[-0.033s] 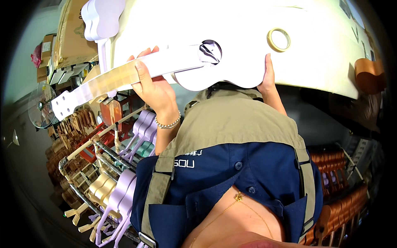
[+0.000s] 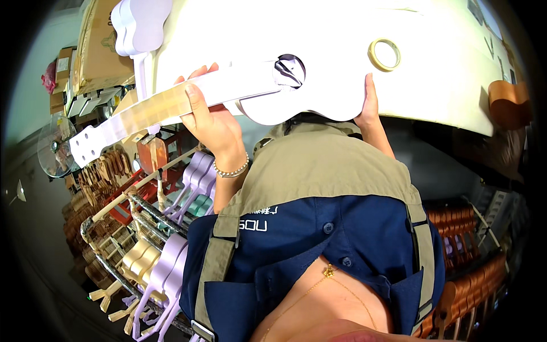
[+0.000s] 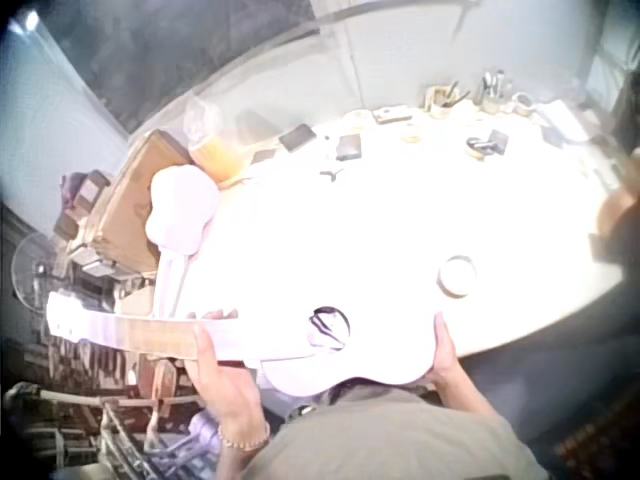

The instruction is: The person assembles light purple ukuleles in a workshop setting. They pick up unfinished ukulele bodies from a rack, apply masking tape to the soundhole and neck, and then place the finished units back on the rack. The process is repeated for multiple instruments.

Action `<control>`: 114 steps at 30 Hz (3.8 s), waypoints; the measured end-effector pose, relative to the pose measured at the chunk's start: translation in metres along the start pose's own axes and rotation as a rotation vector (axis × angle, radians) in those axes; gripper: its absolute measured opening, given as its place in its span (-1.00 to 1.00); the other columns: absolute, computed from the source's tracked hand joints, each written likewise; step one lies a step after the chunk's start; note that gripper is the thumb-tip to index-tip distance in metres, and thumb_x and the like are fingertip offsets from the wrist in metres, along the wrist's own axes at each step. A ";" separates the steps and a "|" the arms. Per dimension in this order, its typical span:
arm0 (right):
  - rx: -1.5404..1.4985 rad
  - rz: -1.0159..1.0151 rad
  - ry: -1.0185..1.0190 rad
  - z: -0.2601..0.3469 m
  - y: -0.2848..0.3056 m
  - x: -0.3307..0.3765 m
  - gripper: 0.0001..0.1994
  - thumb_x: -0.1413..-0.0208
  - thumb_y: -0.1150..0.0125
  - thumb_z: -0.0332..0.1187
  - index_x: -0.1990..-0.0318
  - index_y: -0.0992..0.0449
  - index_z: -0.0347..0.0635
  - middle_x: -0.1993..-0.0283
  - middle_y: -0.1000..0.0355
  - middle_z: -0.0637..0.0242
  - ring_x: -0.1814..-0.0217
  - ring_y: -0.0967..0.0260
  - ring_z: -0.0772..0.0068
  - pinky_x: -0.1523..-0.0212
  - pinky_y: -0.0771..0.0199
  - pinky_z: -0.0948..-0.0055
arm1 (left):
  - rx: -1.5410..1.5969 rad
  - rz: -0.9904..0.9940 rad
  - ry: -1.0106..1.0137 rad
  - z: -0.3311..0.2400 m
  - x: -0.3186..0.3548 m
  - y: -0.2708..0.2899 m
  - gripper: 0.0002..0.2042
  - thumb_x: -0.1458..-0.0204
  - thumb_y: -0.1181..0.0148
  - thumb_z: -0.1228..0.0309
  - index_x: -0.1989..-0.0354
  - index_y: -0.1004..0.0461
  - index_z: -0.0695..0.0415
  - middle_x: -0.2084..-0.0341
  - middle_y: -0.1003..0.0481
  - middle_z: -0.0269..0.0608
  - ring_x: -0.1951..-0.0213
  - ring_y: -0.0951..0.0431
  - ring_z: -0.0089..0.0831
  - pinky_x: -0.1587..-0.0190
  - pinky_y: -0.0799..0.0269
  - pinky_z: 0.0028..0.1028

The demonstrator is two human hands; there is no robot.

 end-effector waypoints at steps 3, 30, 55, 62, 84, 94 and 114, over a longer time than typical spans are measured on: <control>0.050 -0.066 -0.005 -0.006 0.001 -0.005 -0.41 -0.20 0.28 0.01 -0.19 -0.04 -0.30 -0.17 -0.16 0.13 -0.18 -0.15 0.27 -0.16 -0.15 0.36 | 0.080 -0.018 0.036 0.005 -0.011 0.008 -0.56 -0.12 0.06 0.20 -0.03 -0.06 0.24 0.13 -0.32 0.06 0.03 -0.34 -0.05 -0.04 -0.27 -0.12; 1.348 0.200 0.603 0.041 -0.109 0.031 -0.81 -0.09 0.01 -0.32 0.19 -0.42 -0.18 0.53 -0.34 0.27 0.47 -0.24 0.27 0.30 -0.21 0.38 | -0.636 0.182 -0.234 0.084 -0.033 0.012 -0.55 0.08 -0.20 0.46 -0.03 -0.29 0.23 0.19 -0.32 -0.13 0.03 -0.25 -0.33 -0.05 -0.17 -0.41; 1.543 -0.057 1.138 0.032 -0.135 0.048 -0.93 0.04 -0.11 -0.40 0.38 -0.50 -0.03 0.71 -0.34 0.46 0.70 -0.23 0.52 0.65 -0.11 0.47 | -0.896 0.379 -0.822 0.032 0.031 -0.032 -0.88 0.24 -0.31 0.25 0.62 -0.50 -0.05 0.42 -0.23 -0.38 0.22 -0.22 -0.36 0.16 -0.05 -0.35; 1.503 -0.539 0.889 0.145 -0.011 -0.051 -0.69 -0.14 0.03 -0.21 -0.03 -0.35 0.00 0.58 -0.40 0.43 0.57 -0.28 0.59 0.45 -0.29 0.56 | -0.853 0.478 -0.092 0.133 -0.056 0.034 -0.81 0.18 -0.26 0.20 0.53 -0.54 0.04 0.29 -0.34 -0.27 0.09 -0.23 -0.27 -0.06 0.00 -0.17; 1.289 -0.562 0.600 0.068 0.036 0.019 -0.47 -0.05 -0.06 -0.26 -0.16 -0.13 -0.29 -0.02 -0.29 -0.01 -0.10 -0.17 0.16 -0.10 -0.12 0.29 | -1.525 0.327 0.165 0.167 -0.089 0.014 -0.04 0.40 -0.37 0.00 -0.22 0.02 0.02 -0.11 0.05 0.09 -0.15 0.06 0.05 -0.16 0.21 0.00; 1.160 -0.415 0.551 0.001 0.052 0.038 -0.45 -0.23 0.44 -0.03 -0.08 -0.24 -0.34 -0.12 -0.12 -0.03 -0.18 -0.01 0.07 -0.21 0.11 0.25 | 0.427 -0.021 0.792 0.216 -0.055 0.078 -0.67 -0.12 0.06 0.41 -0.01 -0.18 0.33 0.15 -0.36 -0.01 0.09 -0.38 -0.20 -0.01 -0.31 -0.24; 0.836 -0.205 0.322 0.025 0.037 0.011 -0.45 -0.18 0.34 0.03 -0.05 -0.26 -0.29 -0.12 -0.21 0.11 -0.16 -0.11 0.22 -0.11 -0.13 0.31 | 0.119 -0.017 0.477 0.141 -0.062 0.082 -0.69 -0.11 0.07 0.41 0.08 -0.22 0.42 0.10 -0.36 0.12 0.07 -0.41 -0.20 0.06 -0.40 -0.31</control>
Point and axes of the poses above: each hand's wrist, its own x-axis away from the middle knuckle, its own y-axis out of the back of the hand, z = x × y, the point moved 5 cm from there along -x, towards the middle knuckle
